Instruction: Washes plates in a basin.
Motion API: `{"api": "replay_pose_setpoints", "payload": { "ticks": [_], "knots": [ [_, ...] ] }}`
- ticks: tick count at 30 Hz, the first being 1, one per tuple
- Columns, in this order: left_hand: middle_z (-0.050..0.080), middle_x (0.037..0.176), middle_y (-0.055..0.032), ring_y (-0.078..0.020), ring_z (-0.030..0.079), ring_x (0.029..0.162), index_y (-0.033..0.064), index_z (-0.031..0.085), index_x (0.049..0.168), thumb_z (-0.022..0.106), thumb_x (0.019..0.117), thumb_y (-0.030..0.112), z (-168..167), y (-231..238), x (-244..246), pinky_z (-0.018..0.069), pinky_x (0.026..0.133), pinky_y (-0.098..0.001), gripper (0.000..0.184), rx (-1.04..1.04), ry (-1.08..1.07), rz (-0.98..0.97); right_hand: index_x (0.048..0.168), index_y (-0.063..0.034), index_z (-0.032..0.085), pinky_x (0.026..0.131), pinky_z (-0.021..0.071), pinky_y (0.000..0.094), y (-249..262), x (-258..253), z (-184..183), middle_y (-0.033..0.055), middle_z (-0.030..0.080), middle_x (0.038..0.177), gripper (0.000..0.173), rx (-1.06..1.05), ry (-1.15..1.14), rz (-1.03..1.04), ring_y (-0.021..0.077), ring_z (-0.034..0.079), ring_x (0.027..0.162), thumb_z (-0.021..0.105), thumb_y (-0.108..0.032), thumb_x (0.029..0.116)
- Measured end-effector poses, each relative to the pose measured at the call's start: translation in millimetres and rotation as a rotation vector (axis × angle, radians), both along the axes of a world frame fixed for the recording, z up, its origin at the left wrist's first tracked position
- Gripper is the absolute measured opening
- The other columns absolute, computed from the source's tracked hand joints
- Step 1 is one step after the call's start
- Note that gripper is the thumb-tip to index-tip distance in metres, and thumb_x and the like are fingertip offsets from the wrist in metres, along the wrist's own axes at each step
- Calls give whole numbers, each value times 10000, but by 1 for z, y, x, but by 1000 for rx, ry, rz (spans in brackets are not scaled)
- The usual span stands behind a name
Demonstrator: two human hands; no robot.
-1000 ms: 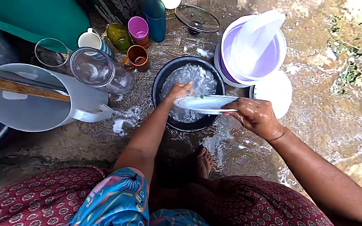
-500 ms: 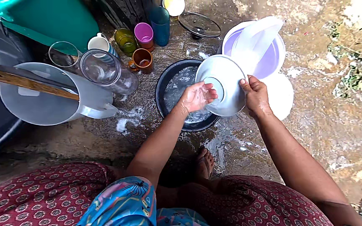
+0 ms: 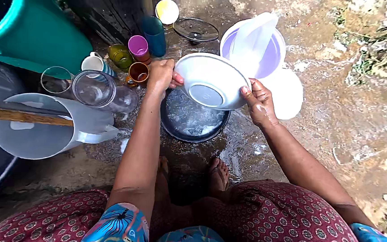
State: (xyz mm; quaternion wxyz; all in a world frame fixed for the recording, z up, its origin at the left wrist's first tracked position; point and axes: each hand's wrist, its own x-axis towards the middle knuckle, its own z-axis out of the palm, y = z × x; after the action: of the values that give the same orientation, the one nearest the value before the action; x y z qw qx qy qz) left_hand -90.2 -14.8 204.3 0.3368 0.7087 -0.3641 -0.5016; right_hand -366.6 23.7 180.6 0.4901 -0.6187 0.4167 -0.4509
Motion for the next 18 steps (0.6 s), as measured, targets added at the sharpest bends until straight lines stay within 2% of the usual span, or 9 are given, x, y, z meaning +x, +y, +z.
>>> {"api": "replay_pose_setpoints", "payload": {
  "ticks": [3,4,6,8,10,12,14,16,18],
  "knots": [
    [738,930,-90,-131,695,738,10,626,1240,367,1121,254,-34,16,6,568,692,-313,375,177,-49,-160,1162,68,641,955,536,206,17,-22,17,-37,708,1085,215,-190,25,-46,-42,647,1014,504,-37,1033],
    [724,1076,-149,-184,700,853,7,592,1336,391,1119,225,-46,21,8,559,772,-365,367,198,-77,-205,1151,45,661,967,526,197,25,-33,26,-54,704,1113,206,-269,53,-75,-52,635,1045,520,-57,1040],
    [659,1258,-257,-325,688,1056,-37,546,1398,427,1104,182,-73,29,17,539,931,-493,386,139,-152,-196,1157,-69,694,985,511,177,45,-61,43,-125,691,1156,197,-421,167,-178,-75,611,1089,532,-126,1061],
    [627,1291,-300,-387,667,1116,-73,537,1396,438,1081,125,-96,35,26,522,984,-536,385,36,-252,-105,1193,-169,684,969,512,160,62,-93,50,-179,680,1169,201,-525,308,-329,-93,606,1087,520,-172,1076],
    [618,1307,-316,-415,647,1159,-82,550,1383,452,1063,109,-109,40,35,501,1009,-556,385,-30,-369,-35,1170,-73,672,970,511,176,70,-123,42,-91,694,1159,189,-596,445,-493,-59,619,1096,519,-112,1067],
    [576,1376,-314,-419,574,1280,-64,581,1369,468,1054,92,-109,44,38,432,1102,-540,369,-49,-477,-13,1131,79,670,1002,493,205,68,-149,20,88,717,1140,212,-615,583,-607,23,648,1108,517,-43,1049],
    [565,1379,-314,-432,537,1310,-36,615,1345,491,1041,80,-115,48,45,407,1120,-542,349,-54,-573,-12,1113,125,688,979,524,336,59,-167,-15,245,720,1082,230,-568,738,-686,244,705,1046,506,16,1022],
    [583,1342,-320,-428,555,1278,-39,630,1324,522,1007,62,-129,47,60,434,1097,-522,350,-104,-647,-30,1109,85,722,948,528,498,49,-175,-53,271,730,1044,252,-500,856,-725,409,711,999,508,73,977],
    [578,1351,-301,-368,579,1256,-40,620,1332,550,964,71,-152,34,79,476,1072,-437,391,-154,-715,-70,1095,19,754,955,513,553,43,-181,-89,214,754,1042,289,-452,923,-727,407,718,987,525,101,939]
  ]
}}
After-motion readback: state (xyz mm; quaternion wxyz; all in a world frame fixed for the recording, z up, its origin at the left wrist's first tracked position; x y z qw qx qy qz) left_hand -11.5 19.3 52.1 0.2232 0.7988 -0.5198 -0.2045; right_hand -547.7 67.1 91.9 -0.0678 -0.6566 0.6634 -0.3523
